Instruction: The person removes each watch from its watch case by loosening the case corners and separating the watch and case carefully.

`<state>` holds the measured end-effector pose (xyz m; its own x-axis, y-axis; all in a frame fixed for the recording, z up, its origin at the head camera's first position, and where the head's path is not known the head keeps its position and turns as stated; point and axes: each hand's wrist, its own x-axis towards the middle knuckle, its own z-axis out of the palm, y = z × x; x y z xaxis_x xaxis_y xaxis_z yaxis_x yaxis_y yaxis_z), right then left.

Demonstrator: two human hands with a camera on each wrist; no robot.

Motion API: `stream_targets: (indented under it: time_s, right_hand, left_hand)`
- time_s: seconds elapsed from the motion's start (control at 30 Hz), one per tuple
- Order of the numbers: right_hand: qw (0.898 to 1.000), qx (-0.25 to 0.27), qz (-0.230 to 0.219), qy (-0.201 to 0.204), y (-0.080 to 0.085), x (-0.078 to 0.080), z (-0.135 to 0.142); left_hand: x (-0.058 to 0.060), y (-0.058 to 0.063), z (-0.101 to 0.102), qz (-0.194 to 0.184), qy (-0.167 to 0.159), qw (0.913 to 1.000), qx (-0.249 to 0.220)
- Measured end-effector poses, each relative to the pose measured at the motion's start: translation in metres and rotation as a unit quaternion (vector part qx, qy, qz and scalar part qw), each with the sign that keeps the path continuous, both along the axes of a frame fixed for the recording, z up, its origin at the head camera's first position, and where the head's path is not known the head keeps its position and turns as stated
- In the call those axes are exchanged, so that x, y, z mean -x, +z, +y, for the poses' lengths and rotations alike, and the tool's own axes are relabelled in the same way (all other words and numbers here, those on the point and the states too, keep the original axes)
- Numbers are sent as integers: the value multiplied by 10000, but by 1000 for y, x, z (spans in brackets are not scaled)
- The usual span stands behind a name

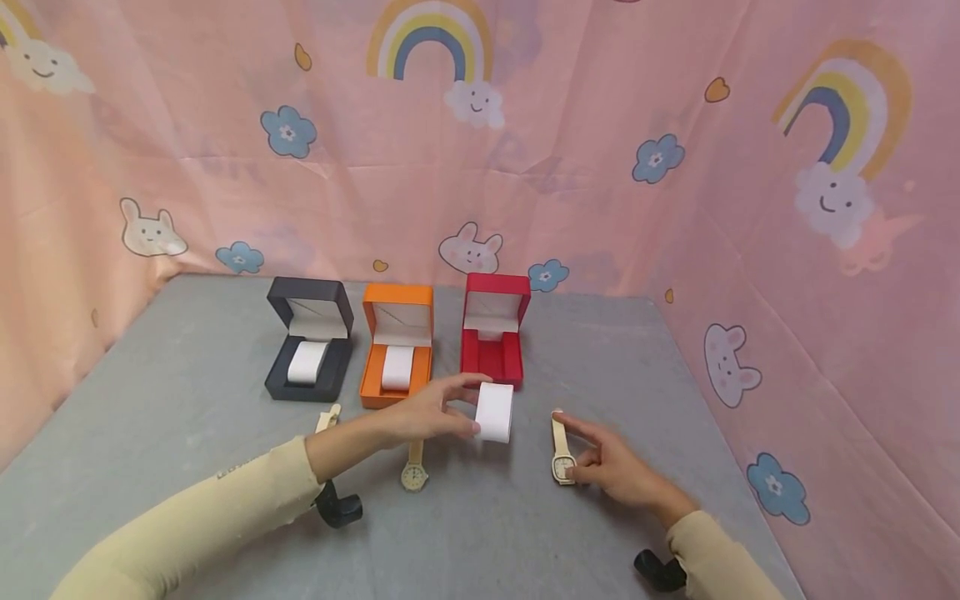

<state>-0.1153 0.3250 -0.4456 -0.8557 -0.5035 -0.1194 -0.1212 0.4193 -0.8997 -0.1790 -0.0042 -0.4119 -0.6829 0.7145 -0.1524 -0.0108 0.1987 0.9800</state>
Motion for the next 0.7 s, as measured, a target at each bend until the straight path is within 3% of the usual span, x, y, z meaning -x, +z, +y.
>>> stream_targets:
  time_s: [0.27, 0.5, 0.7]
  right_hand:
    - [9991, -80, 424, -13, 2, -5, -6]
    - [9910, -747, 1057, -338, 3, -6, -7]
    - [9897, -618, 1252, -321, -2, -4, -2]
  left_hand:
    - [1, 2, 1, -21, -19, 10000, 11]
    - [3, 1, 1, -83, 40, 9999, 97]
    - [4, 2, 2, 4, 53, 9999, 157]
